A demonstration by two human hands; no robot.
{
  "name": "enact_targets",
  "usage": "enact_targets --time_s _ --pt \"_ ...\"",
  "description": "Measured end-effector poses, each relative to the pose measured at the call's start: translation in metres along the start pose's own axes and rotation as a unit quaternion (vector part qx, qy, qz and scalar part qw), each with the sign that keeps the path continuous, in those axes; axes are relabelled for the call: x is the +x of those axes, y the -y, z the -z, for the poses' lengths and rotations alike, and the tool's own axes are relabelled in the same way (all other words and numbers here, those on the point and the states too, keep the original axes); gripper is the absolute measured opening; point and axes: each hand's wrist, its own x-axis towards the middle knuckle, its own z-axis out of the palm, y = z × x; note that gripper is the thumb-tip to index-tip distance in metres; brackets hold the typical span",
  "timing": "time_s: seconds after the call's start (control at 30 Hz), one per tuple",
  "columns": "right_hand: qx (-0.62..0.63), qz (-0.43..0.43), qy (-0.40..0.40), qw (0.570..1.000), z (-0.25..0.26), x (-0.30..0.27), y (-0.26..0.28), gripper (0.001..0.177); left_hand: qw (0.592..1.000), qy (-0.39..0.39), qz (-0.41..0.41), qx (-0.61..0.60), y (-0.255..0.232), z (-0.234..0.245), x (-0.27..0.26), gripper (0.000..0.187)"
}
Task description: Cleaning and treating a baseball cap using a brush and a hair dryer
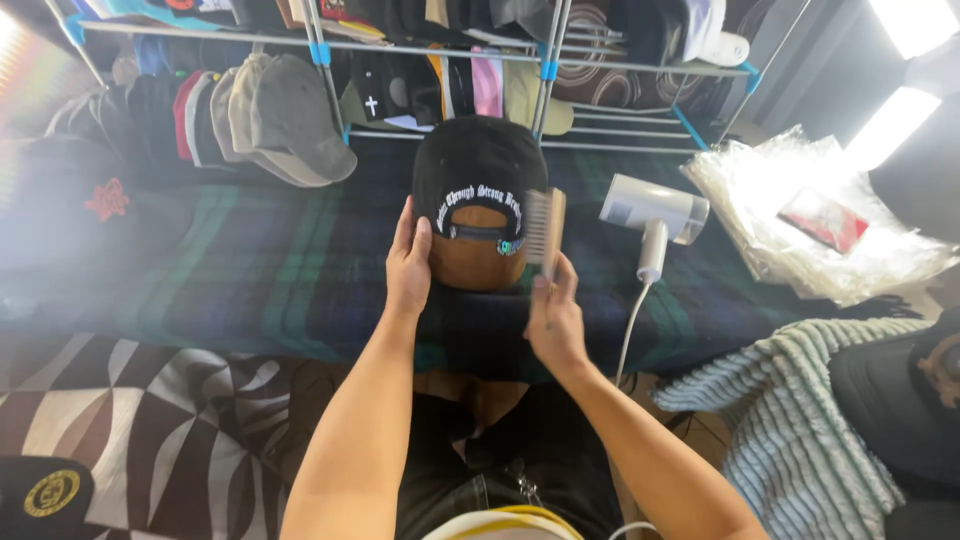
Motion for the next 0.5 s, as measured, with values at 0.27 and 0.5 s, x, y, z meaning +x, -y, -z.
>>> enact_targets --time_s 0.27,0.5 --pt "-0.041 0.192 -0.073 0.978 0.026 0.016 0.058 0.044 1.000 0.004 0.015 -0.016 -0.015 0.001 -0.008 0.050" --pt "-0.271 0.220 0.007 0.937 0.041 0.160 0.008 0.043 0.999 0.018 0.031 0.004 -0.018 0.004 -0.010 0.052"
